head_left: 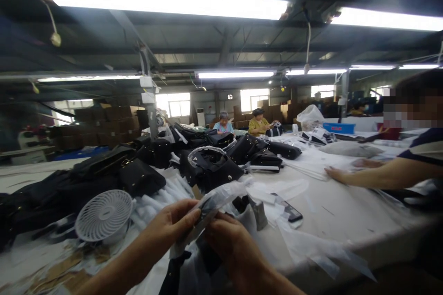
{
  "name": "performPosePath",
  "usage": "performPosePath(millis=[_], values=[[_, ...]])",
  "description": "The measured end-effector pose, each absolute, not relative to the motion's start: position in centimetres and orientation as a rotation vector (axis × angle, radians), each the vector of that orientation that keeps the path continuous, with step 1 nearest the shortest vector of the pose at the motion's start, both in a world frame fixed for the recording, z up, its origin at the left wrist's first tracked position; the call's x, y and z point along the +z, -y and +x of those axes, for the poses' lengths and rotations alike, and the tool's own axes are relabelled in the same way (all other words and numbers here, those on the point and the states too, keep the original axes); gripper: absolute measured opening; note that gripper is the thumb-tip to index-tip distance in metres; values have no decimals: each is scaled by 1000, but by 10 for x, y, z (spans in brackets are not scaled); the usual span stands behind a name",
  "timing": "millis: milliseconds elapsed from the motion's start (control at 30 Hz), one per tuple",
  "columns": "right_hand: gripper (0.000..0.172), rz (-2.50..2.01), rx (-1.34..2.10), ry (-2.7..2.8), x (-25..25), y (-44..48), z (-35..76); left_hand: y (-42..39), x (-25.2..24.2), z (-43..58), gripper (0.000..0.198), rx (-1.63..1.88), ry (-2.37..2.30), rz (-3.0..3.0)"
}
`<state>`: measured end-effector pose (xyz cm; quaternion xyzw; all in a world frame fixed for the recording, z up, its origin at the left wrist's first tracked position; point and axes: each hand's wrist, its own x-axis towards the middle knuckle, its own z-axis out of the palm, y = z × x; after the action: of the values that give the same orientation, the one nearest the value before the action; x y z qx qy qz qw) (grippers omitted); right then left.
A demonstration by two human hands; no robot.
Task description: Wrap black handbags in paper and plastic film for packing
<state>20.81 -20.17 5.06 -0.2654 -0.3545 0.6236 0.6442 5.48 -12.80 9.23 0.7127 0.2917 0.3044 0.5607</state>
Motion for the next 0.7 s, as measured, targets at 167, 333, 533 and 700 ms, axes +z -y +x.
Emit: performPosePath(millis=[167,333,533,700], values=[[39,-627,1440,773,47,202,209,125,88,59,44,720,-615,1625],[49,-650,1438,781,52,203,208,112,72,63,54,761,-565,1529],[46,-720,1384,734,50,202,210,101,60,66,63,705,-642,1466],[51,-703,1388,800,44,199,215,112,66,69,49,667,-556,1443]])
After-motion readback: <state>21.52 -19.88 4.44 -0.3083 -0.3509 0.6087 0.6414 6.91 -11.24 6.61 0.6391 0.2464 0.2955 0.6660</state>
